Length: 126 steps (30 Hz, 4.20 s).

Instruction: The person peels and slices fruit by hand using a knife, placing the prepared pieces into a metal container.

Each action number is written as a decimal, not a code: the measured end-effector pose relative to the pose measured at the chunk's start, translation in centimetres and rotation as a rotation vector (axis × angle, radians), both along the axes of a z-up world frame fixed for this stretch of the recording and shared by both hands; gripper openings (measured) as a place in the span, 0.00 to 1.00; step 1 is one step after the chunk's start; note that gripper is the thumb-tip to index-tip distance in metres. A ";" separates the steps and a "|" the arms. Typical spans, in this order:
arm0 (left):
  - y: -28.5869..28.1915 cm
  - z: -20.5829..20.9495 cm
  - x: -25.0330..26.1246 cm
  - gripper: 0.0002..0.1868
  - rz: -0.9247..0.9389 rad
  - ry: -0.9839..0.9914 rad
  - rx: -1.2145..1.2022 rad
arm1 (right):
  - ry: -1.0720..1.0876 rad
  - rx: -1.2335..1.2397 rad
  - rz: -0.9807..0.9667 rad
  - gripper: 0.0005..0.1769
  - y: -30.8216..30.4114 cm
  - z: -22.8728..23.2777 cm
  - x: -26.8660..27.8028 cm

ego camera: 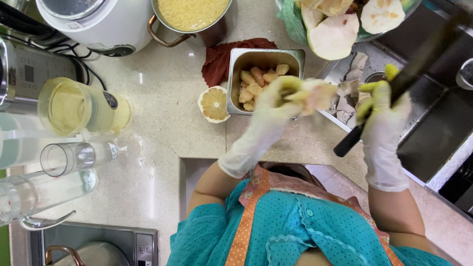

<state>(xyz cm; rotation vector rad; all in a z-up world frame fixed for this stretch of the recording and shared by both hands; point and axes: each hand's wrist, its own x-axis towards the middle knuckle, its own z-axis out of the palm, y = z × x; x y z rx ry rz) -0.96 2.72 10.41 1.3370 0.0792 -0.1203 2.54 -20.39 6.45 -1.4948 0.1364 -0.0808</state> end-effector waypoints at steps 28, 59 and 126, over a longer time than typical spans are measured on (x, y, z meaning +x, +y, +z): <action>11.0 -14.1 -4.7 0.37 0.963 0.358 0.022 | 0.365 0.135 0.596 0.37 4.3 -5.6 -8.9; -4.8 -5.2 1.8 0.23 0.072 -0.095 -0.120 | 0.018 -0.414 0.612 0.43 -6.5 -1.9 -13.3; -5.7 -6.0 -0.9 0.36 -0.240 0.276 -0.133 | 0.214 0.372 0.609 0.31 -4.5 -5.5 -8.5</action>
